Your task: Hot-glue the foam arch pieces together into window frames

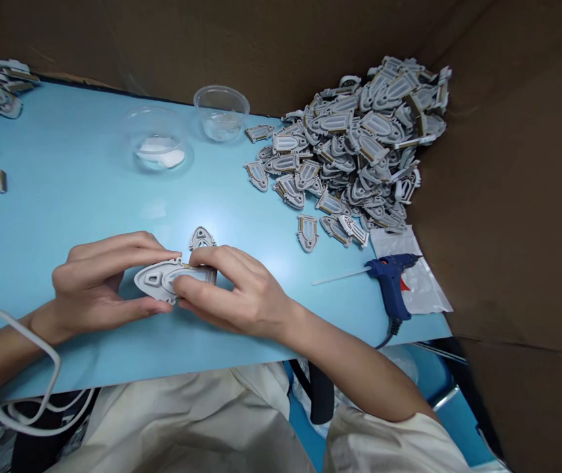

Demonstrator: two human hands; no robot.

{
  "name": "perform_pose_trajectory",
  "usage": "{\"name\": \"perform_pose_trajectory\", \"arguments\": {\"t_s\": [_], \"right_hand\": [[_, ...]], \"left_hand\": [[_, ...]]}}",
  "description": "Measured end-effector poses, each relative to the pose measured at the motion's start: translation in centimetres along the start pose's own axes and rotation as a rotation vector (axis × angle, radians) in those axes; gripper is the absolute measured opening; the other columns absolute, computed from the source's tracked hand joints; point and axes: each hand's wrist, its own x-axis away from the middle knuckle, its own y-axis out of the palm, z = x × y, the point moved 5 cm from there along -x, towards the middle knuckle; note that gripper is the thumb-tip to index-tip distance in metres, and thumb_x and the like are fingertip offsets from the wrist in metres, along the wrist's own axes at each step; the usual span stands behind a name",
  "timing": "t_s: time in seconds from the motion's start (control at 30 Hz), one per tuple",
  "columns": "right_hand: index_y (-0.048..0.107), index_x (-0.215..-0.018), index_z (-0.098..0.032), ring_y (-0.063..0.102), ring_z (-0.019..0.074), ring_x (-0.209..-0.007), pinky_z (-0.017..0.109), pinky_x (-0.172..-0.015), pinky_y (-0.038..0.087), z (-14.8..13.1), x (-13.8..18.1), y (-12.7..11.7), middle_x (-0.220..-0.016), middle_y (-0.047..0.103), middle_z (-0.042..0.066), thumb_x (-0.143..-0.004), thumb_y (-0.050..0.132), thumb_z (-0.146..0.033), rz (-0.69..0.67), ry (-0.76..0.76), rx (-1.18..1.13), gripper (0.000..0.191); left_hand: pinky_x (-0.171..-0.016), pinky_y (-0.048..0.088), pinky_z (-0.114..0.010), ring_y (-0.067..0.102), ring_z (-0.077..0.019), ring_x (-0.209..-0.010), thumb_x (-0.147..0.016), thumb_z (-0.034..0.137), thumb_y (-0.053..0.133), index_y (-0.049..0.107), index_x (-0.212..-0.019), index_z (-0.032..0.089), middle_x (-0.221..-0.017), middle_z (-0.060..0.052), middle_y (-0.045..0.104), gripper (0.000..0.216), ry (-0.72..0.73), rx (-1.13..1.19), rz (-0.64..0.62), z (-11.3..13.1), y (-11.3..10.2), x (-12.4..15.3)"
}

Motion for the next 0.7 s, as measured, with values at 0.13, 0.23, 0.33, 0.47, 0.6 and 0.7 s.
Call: {"name": "perform_pose_trajectory", "arguments": {"t_s": [0.13, 0.23, 0.33, 0.47, 0.6, 0.7], "right_hand": [[0.072, -0.120, -0.016, 0.068, 0.0176, -0.097, 0.029, -0.078, 0.063, -0.11, 0.12, 0.02, -0.114, 0.070, 0.015, -0.106, 0.067, -0.017, -0.010, -0.041, 0.024, 0.015], [0.071, -0.115, -0.015, 0.068, 0.0186, -0.096, 0.030, -0.078, 0.063, -0.18, 0.14, -0.10, -0.114, 0.070, 0.016, -0.105, 0.067, -0.019, -0.011, -0.057, 0.022, 0.012], [0.070, -0.116, -0.015, 0.068, 0.0189, -0.099, 0.031, -0.080, 0.064, -0.19, 0.09, -0.08, -0.115, 0.070, 0.016, -0.107, 0.065, -0.021, -0.032, -0.040, 0.018, 0.011], [0.068, -0.122, -0.015, 0.067, 0.0184, -0.100, 0.030, -0.081, 0.063, -0.28, 0.05, 0.00, -0.115, 0.069, 0.016, -0.109, 0.061, -0.020, -0.040, -0.043, 0.015, 0.015], [0.067, -0.115, -0.016, 0.067, 0.0181, -0.096, 0.030, -0.079, 0.062, -0.30, 0.09, 0.05, -0.114, 0.069, 0.015, -0.109, 0.062, -0.021, -0.045, -0.050, 0.023, 0.008], [0.067, -0.116, -0.016, 0.067, 0.0181, -0.097, 0.030, -0.080, 0.062, -0.29, 0.12, 0.04, -0.114, 0.069, 0.015, -0.108, 0.064, -0.020, -0.047, -0.044, 0.025, 0.009]], "left_hand": [[-0.070, 0.062, -0.027, 0.076, -0.0170, -0.083, -0.099, 0.046, 0.084, 0.075, -0.131, 0.018, -0.098, -0.007, 0.080, 0.043, -0.005, 0.004, -0.011, -0.08, 0.02, 0.05], [-0.069, 0.062, -0.028, 0.076, -0.0179, -0.082, -0.099, 0.046, 0.084, 0.075, -0.133, 0.020, -0.098, -0.007, 0.081, 0.043, -0.004, 0.010, -0.025, -0.19, 0.11, 0.09], [-0.068, 0.062, -0.028, 0.076, -0.0181, -0.082, -0.099, 0.046, 0.084, 0.075, -0.133, 0.021, -0.098, -0.007, 0.081, 0.043, -0.003, 0.011, -0.025, -0.23, 0.10, 0.08], [-0.068, 0.062, -0.029, 0.076, -0.0181, -0.082, -0.100, 0.046, 0.083, 0.074, -0.135, 0.022, -0.098, -0.007, 0.081, 0.043, -0.005, 0.006, -0.038, -0.18, 0.08, 0.08], [-0.068, 0.062, -0.029, 0.076, -0.0181, -0.081, -0.101, 0.047, 0.082, 0.074, -0.134, 0.022, -0.098, -0.008, 0.081, 0.042, -0.003, 0.001, -0.051, -0.12, 0.11, 0.06], [-0.069, 0.062, -0.029, 0.075, -0.0178, -0.083, -0.101, 0.047, 0.082, 0.074, -0.134, 0.021, -0.099, -0.007, 0.080, 0.042, -0.001, 0.009, -0.046, -0.13, 0.10, 0.03]]}}
